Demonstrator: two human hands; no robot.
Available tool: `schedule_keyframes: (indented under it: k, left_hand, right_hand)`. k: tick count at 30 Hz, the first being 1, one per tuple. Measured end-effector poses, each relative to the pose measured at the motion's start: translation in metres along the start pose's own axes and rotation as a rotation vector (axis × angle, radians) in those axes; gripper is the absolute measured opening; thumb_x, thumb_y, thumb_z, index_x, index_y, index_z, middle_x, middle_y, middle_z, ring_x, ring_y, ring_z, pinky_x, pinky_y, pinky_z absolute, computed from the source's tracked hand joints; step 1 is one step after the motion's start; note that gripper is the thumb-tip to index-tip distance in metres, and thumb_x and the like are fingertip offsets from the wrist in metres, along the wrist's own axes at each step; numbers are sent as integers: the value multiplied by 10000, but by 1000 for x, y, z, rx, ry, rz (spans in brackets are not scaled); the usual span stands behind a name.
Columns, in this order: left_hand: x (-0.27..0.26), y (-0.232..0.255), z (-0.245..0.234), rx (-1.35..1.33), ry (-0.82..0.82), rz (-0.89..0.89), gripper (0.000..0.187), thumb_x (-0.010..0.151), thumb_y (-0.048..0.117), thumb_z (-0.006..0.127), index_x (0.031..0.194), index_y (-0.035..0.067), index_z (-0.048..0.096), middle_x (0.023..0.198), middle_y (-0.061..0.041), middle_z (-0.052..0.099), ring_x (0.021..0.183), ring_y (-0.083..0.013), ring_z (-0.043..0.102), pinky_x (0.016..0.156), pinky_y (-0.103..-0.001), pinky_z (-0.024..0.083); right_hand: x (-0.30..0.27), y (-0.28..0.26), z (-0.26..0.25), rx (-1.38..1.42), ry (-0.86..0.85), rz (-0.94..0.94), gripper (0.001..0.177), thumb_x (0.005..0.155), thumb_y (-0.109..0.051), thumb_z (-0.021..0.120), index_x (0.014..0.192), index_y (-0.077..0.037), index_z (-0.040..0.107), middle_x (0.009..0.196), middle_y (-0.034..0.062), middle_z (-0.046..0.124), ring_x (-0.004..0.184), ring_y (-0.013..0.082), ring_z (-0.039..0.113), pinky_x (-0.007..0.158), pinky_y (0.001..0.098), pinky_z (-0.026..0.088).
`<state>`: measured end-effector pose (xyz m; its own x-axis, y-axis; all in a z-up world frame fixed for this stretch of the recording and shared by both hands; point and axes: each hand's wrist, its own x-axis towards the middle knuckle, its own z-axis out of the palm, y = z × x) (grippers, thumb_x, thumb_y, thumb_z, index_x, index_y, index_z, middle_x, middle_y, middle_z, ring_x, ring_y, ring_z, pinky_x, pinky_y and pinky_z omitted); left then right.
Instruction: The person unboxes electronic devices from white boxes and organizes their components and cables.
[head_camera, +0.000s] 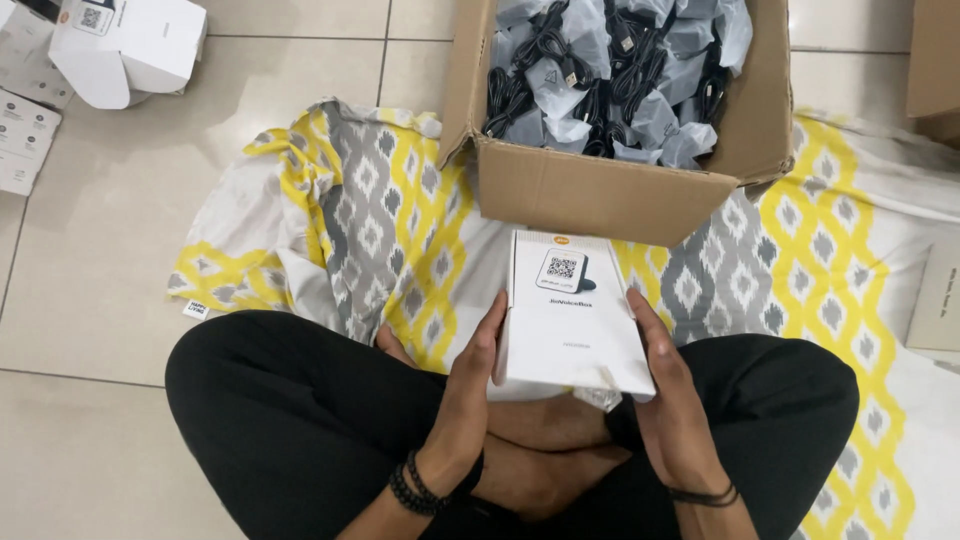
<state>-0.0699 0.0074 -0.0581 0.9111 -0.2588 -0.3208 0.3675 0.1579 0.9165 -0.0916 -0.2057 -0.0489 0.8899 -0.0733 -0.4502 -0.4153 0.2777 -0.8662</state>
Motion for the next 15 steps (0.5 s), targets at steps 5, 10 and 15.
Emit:
schedule_keyframes:
  k: [5,10,15]
  left_hand:
    - [-14,18,6,134,5,35,845,1020,619,172,1650,57,206,1733,-134,207,1599,-216,148,1248,-331,-18]
    - [2,-1,5,151,2,22,857,1023,648,196,1638,52,160,1737,-152,174,1610,-243,137,1271,-377,22]
    - [15,0,3,141,54,-18,797,1025,599,271,1616,64,254,1705,-143,270,1582,-242,215,1258,-379,132]
  right_hand:
    - [-10,-15,20,157,23,-59,848,978,-584,396,1613,-32,293,1655,153,362,1539,264,299,1231,399,169]
    - [3,-12,29,103,59,-171,817,1001,-578,404,1578,-7,310,1660,162,328,1561,275,249,1254,421,142]
    - [20,9,10,87,103,-177,740,1051,-474,440,1540,80,413,1697,157,352,1587,259,252,1258,412,154]
